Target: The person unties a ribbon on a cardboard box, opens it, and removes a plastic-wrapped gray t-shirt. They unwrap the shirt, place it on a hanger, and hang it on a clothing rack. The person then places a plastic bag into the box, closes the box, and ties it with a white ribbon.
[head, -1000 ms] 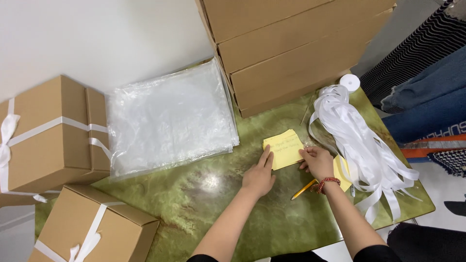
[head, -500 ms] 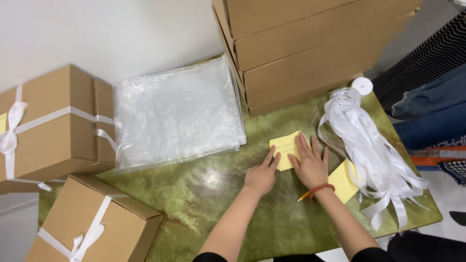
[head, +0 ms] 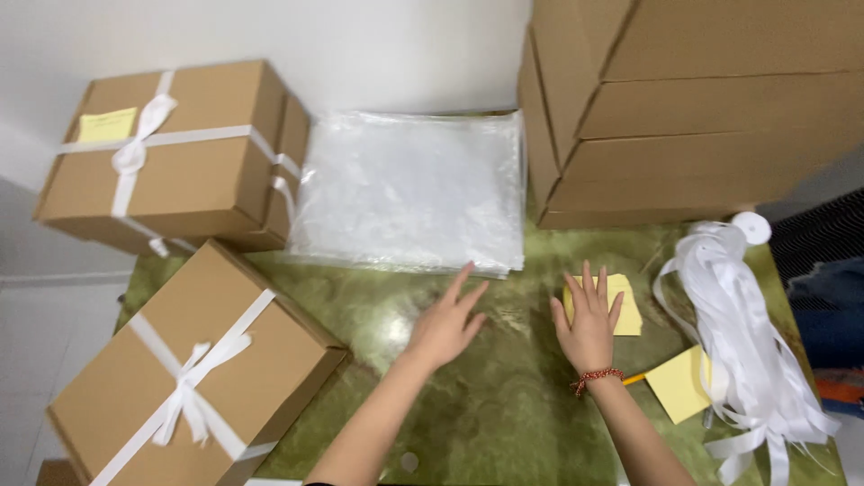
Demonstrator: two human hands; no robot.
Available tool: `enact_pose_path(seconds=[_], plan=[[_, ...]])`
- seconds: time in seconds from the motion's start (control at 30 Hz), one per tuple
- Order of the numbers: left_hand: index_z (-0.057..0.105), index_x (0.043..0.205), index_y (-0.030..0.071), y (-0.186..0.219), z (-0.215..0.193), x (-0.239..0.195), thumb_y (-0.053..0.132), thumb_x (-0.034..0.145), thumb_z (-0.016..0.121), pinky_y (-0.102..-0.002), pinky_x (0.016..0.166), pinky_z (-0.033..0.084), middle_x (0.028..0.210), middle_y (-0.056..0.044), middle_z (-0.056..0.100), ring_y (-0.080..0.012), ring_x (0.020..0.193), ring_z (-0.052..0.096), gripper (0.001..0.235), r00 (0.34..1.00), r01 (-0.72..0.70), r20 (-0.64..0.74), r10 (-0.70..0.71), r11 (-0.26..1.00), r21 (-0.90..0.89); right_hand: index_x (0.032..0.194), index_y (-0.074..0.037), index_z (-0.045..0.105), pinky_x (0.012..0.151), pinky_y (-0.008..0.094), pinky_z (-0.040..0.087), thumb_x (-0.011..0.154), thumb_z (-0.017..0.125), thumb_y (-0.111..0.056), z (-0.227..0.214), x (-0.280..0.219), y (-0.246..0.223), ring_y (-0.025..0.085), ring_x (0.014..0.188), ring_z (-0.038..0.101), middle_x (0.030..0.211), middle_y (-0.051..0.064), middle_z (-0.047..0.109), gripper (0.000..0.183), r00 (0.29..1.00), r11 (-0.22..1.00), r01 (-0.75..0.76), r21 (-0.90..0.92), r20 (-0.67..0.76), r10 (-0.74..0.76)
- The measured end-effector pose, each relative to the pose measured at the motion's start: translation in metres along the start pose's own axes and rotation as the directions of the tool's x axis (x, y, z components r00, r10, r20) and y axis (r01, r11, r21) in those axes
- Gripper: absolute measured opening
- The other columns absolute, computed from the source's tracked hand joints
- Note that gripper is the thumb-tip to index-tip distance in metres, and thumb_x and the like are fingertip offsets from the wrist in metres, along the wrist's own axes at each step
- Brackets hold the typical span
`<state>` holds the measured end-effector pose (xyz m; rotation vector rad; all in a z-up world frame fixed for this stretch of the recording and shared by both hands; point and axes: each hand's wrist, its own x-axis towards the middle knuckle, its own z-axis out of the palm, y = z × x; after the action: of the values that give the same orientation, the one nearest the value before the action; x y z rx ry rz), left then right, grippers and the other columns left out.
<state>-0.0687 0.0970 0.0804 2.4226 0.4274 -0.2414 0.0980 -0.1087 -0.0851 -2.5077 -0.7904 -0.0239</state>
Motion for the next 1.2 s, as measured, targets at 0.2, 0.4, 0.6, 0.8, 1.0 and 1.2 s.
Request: enact_pose_path(seconds=[0.2, 0.4, 0.6, 0.8, 1.0, 1.2], plan=[[0.072, 0.132, 0.009, -0.157, -0.022, -0.117, 0.02, 0.105, 0.063, -0.047, 0.103, 0.058, 0.144, -0.011, 0.051, -0.0363, 0.127, 0.065, 0.03, 0.746, 0.315, -0.571, -0.344, 0.937, -0.153, 0.123, -0.01, 0.076, 0.123, 0.06, 0.039, 0.094, 0.065, 0.001, 0.029, 0.002, -0.138, 0.037, 0.151, 0.048, 0.157, 0.011, 0.06, 0.033, 0.953, 0.893, 0.222, 0.392, 0.108, -0.285], [0.068, 0.127, 0.015, -0.252, -0.001, -0.246, 0.026, 0.099, 0.074, -0.048, 0.096, 0.058, 0.128, -0.01, 0.052, -0.0369, 0.114, 0.069, 0.031, 0.357, 0.567, -0.701, -0.617, 0.74, -0.362, 0.109, -0.025, 0.084, 0.087, 0.031, 0.064, 0.097, 0.07, -0.007, 0.093, -0.018, -0.271, 0.018, 0.108, 0.076, 0.118, -0.005, 0.078, 0.026, 0.868, 0.75, 0.264, 0.607, 0.19, -0.459], [0.062, 0.113, 0.017, -0.315, 0.052, -0.299, 0.042, 0.097, 0.078, -0.046, 0.111, 0.053, 0.134, -0.007, 0.049, -0.0371, 0.133, 0.062, 0.034, 0.092, 0.418, -0.579, -0.81, 0.559, -0.716, 0.128, -0.018, 0.078, 0.085, 0.044, 0.067, 0.092, 0.08, -0.022, 0.119, -0.052, -0.4, 0.031, 0.099, 0.079, 0.108, 0.009, 0.079, 0.036, 0.705, 0.753, 0.283, 0.594, 0.404, -0.583], [0.077, 0.099, 0.015, -0.285, 0.025, -0.293, 0.053, 0.084, 0.087, -0.045, 0.111, 0.05, 0.132, -0.006, 0.053, -0.0362, 0.129, 0.06, 0.042, 0.083, 0.406, -0.526, -0.847, 0.511, -0.758, 0.143, -0.026, 0.067, 0.096, 0.048, 0.062, 0.09, 0.084, -0.041, 0.175, -0.078, -0.451, 0.036, 0.112, 0.074, 0.123, 0.008, 0.066, 0.058, 0.717, 0.849, 0.405, 0.341, 0.457, -0.526], [0.08, 0.093, 0.015, -0.295, 0.032, -0.277, 0.038, 0.088, 0.084, -0.044, 0.111, 0.048, 0.128, -0.001, 0.052, -0.0313, 0.128, 0.058, 0.025, 0.017, 0.479, -0.494, -0.869, 0.441, -0.759, 0.121, -0.037, 0.07, 0.094, 0.052, 0.061, 0.099, 0.072, -0.05, 0.16, -0.082, -0.469, 0.041, 0.104, 0.076, 0.126, -0.002, 0.057, 0.025, 0.768, 0.903, 0.405, 0.141, 0.485, -0.419], [0.079, 0.092, 0.019, -0.294, 0.03, -0.279, 0.043, 0.09, 0.079, -0.043, 0.106, 0.049, 0.127, -0.001, 0.056, -0.0317, 0.124, 0.062, 0.024, 0.013, 0.421, -0.444, -0.896, 0.408, -0.81, 0.108, -0.035, 0.074, 0.092, 0.053, 0.061, 0.102, 0.07, -0.044, 0.166, -0.083, -0.464, 0.042, 0.1, 0.077, 0.123, -0.005, 0.06, 0.011, 0.802, 0.912, 0.393, 0.117, 0.441, -0.402]])
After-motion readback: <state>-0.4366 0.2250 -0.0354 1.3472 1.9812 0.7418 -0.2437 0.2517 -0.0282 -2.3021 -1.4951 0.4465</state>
